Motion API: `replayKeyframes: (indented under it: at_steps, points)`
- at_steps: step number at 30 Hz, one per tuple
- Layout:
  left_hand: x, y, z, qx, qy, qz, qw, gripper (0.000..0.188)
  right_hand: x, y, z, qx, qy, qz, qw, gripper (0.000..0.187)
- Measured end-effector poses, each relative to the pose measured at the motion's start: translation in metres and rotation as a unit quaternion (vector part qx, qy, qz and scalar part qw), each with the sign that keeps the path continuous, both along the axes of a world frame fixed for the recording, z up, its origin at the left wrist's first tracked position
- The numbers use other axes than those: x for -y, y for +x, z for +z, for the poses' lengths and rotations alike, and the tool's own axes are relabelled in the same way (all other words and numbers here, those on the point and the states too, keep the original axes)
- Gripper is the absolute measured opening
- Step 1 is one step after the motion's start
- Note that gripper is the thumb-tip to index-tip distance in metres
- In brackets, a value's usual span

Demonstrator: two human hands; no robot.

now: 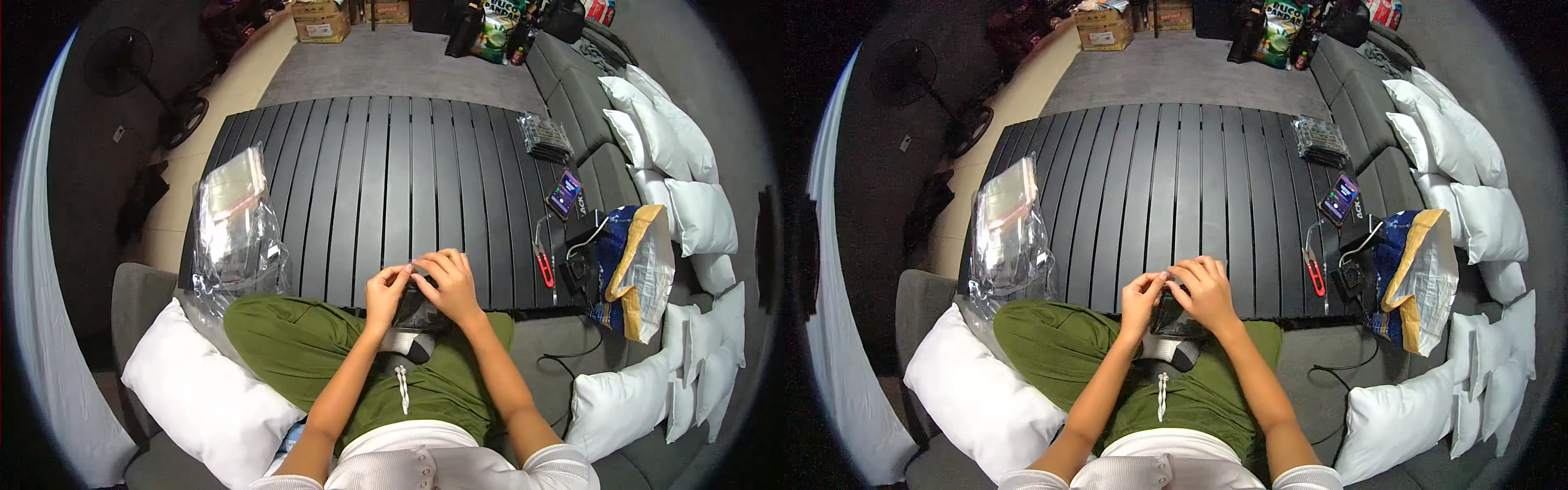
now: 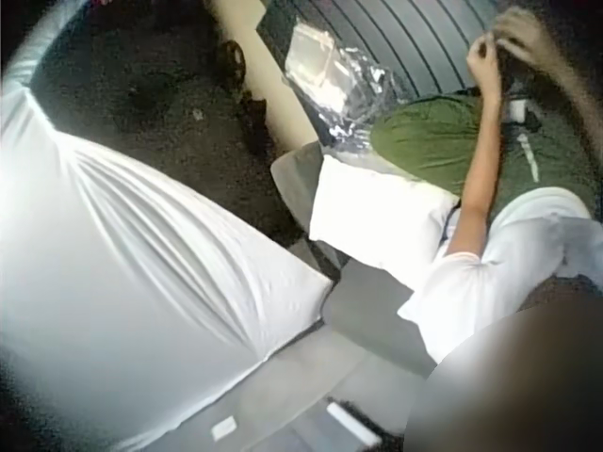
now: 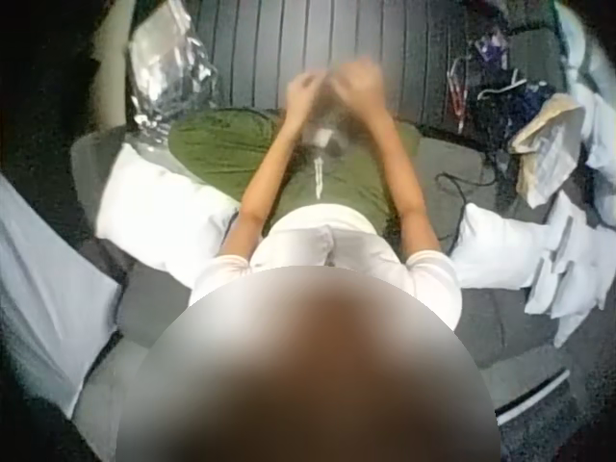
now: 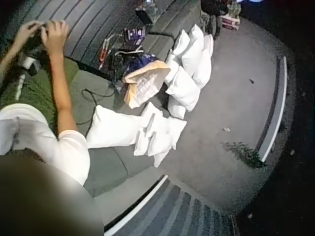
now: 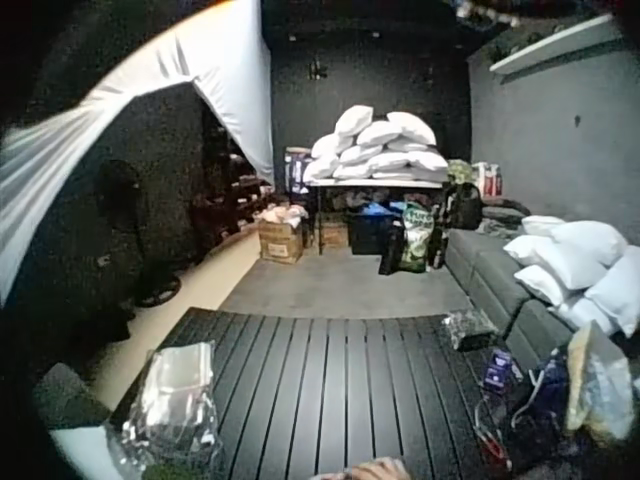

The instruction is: The recorder is seen packing a small black pouch labeled 'POLICE' into a clear plastic bag while sitting at a table.

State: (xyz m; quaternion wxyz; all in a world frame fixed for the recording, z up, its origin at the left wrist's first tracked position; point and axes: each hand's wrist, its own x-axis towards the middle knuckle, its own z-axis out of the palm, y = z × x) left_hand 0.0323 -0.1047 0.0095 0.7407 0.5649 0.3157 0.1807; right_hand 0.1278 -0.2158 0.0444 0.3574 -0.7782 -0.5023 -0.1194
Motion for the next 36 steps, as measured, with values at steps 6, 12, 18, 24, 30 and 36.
replayKeyframes:
  at_steps: [6, 12, 18, 24, 30, 36]
  points:
    - [0.001, 0.001, 0.005, 0.010, -0.015, -0.004, 1.000, 0.019, -0.002, 0.005, -0.003, 0.023, -0.009, 0.003, 1.000, 0.015]
    - [-0.004, -0.002, 0.006, 0.006, -0.019, -0.051, 0.999, 0.020, -0.001, 0.008, -0.011, -0.115, 0.040, -0.006, 0.993, 0.008]
    - [-0.006, -0.004, 0.003, 0.021, -0.035, -0.056, 0.998, 0.024, -0.006, 0.005, -0.010, -0.096, 0.037, -0.015, 0.995, 0.010]
    - [-0.012, -0.004, -0.001, 0.001, -0.035, -0.043, 0.998, 0.024, -0.007, 0.003, -0.002, -0.029, -0.011, 0.016, 0.999, 0.016]
    - [-0.011, -0.002, 0.001, -0.018, -0.046, -0.046, 0.998, 0.025, -0.008, 0.005, -0.006, -0.087, 0.011, 0.026, 0.996, 0.015]
    - [-0.010, -0.006, 0.008, 0.001, -0.061, -0.049, 0.997, 0.027, -0.007, 0.005, -0.001, -0.140, 0.010, 0.033, 0.989, 0.013]
